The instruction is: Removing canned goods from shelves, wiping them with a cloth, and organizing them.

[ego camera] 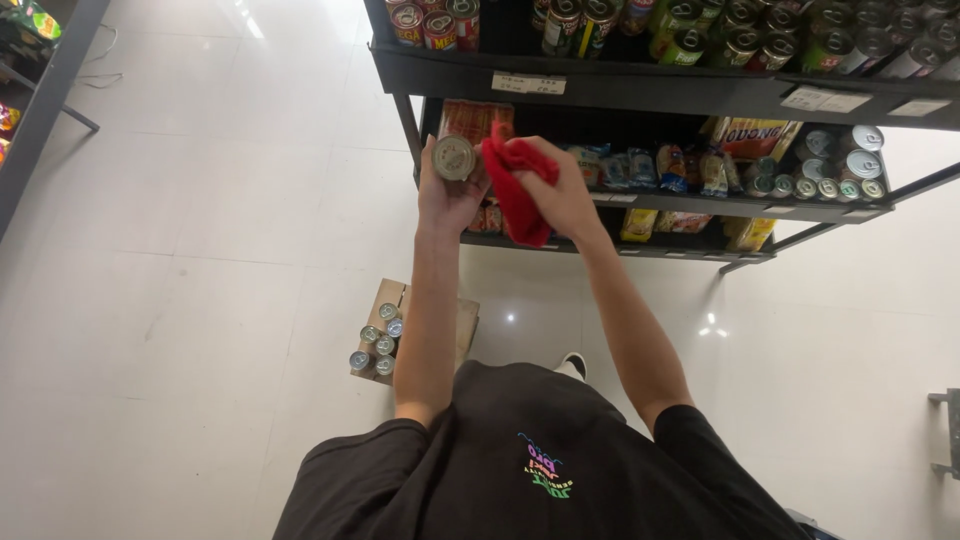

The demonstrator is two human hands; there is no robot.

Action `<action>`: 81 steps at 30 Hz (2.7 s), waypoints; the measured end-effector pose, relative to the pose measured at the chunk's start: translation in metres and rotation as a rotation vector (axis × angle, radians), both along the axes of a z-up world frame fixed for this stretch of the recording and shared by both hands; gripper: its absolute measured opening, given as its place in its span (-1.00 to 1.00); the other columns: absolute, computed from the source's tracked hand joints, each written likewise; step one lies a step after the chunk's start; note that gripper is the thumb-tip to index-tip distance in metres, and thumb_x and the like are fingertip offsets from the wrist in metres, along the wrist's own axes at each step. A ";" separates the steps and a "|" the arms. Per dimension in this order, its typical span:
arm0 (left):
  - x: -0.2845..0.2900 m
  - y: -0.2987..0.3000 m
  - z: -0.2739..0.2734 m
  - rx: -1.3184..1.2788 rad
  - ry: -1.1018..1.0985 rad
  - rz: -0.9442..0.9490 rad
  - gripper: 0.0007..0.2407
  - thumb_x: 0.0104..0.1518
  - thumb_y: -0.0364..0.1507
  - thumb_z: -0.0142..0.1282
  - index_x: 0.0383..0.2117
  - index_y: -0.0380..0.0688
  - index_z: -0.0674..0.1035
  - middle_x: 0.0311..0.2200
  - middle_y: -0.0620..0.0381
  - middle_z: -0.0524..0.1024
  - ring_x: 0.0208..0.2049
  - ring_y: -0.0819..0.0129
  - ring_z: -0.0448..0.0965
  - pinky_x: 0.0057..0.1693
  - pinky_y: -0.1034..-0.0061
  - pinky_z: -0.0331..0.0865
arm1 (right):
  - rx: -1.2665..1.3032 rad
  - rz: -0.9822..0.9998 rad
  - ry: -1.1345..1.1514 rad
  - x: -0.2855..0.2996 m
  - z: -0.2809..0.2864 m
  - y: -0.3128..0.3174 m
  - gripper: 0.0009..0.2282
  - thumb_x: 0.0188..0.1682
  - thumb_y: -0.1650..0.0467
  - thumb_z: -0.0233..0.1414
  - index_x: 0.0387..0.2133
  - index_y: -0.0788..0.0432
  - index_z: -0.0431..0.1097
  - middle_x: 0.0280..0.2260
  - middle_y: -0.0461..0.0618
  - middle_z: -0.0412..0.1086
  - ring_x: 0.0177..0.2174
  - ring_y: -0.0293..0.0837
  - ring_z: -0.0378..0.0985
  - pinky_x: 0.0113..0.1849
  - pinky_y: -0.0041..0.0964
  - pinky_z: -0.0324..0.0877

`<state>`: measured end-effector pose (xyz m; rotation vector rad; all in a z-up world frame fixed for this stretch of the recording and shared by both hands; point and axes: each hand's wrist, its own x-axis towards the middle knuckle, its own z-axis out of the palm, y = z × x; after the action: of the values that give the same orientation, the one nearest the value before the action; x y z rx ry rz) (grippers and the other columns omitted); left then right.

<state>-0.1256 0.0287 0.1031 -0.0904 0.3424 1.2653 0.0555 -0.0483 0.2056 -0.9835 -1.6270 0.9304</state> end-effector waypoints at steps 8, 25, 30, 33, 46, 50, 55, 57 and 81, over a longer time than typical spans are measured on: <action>0.020 -0.018 0.027 0.033 0.299 0.140 -0.41 0.12 0.02 0.21 0.04 -0.29 0.53 -0.07 -0.22 0.56 -0.10 0.00 0.63 0.05 0.22 0.57 | 0.366 -0.195 -0.809 -0.019 -0.006 0.000 -0.67 -0.09 0.35 0.17 -0.02 -0.07 0.41 -0.19 0.01 0.24 -0.34 0.23 0.55 -0.26 0.05 0.48; 0.047 -0.039 -0.020 0.065 0.850 0.342 -0.44 0.12 -0.33 0.39 0.07 0.27 0.16 -0.15 -0.04 0.37 -0.45 0.16 0.53 -0.53 0.58 0.47 | 0.041 -0.286 0.018 -0.028 -0.045 -0.011 -0.65 0.14 0.23 0.08 0.14 0.06 0.31 0.07 0.12 0.24 0.05 0.19 0.37 0.06 0.17 0.27; 0.055 -0.050 0.006 0.440 0.532 0.156 -0.55 0.34 -0.26 0.07 0.27 -0.01 0.20 0.05 -0.28 0.40 -0.07 0.08 0.56 -0.05 0.25 0.54 | 0.097 -0.417 -0.123 -0.025 -0.042 -0.003 -0.75 0.19 0.29 0.02 0.06 0.10 0.37 0.06 0.21 0.14 0.04 0.37 0.33 0.06 0.29 0.26; 0.056 -0.043 0.005 0.580 0.786 -0.004 -0.44 0.26 -0.41 0.25 0.33 -0.18 0.21 0.20 -0.19 0.23 0.24 -0.13 0.31 0.29 -0.03 0.27 | 0.010 -0.445 -0.148 -0.004 -0.051 0.010 -0.71 0.20 0.22 -0.02 0.02 0.17 0.40 0.03 0.22 0.20 -0.01 0.33 0.40 0.00 0.22 0.34; 0.108 0.047 0.060 0.762 1.461 0.281 -0.43 0.20 -0.42 0.33 0.30 -0.15 0.28 0.11 -0.06 0.30 0.17 -0.29 0.36 0.20 -0.14 0.44 | -0.119 -0.363 -0.068 0.104 -0.054 0.082 -0.70 0.12 0.17 0.11 -0.01 0.06 0.49 0.04 0.00 0.33 -0.04 0.04 0.47 -0.06 -0.01 0.41; 0.128 0.077 0.057 0.754 1.571 0.316 -0.44 0.16 -0.47 0.33 0.28 -0.13 0.31 0.09 -0.03 0.33 0.17 -0.23 0.37 0.21 -0.13 0.43 | -0.130 -0.267 -0.096 0.128 -0.030 0.111 -0.43 -0.18 0.21 0.36 0.08 0.17 0.38 0.11 0.18 0.19 0.03 0.22 0.36 0.02 0.24 0.31; 0.143 0.101 0.049 0.719 1.584 0.365 -0.43 0.16 -0.47 0.34 0.29 -0.05 0.30 0.10 0.04 0.33 0.17 -0.13 0.38 0.21 -0.12 0.44 | -0.117 -0.266 -0.137 0.132 -0.028 0.138 -0.54 -0.09 0.41 0.25 0.11 0.10 0.34 0.08 0.13 0.14 0.05 0.18 0.32 0.03 0.19 0.30; 0.142 0.113 0.044 0.712 1.644 0.380 -0.44 0.15 -0.38 0.37 0.26 -0.11 0.34 0.08 0.04 0.35 0.14 -0.12 0.42 0.18 -0.07 0.48 | -0.111 -0.263 -0.061 0.130 -0.032 0.144 -0.58 -0.09 0.47 0.18 0.09 0.08 0.35 0.06 0.12 0.16 0.02 0.12 0.32 0.02 0.18 0.28; 0.136 0.297 -0.023 0.646 2.176 0.364 -0.56 0.06 -0.45 0.29 -0.03 -0.42 0.33 -0.10 -0.41 0.40 -0.18 -0.42 0.58 -0.11 -0.18 0.57 | 0.010 -0.351 -0.041 0.122 -0.111 0.141 -0.64 -0.08 0.48 0.17 0.03 0.04 0.43 0.09 0.11 0.22 0.07 0.13 0.34 0.07 0.19 0.23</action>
<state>0.0104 0.3252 0.0805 1.9689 1.7384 1.2681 0.1771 0.0925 0.0948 -1.2393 -1.4290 0.6663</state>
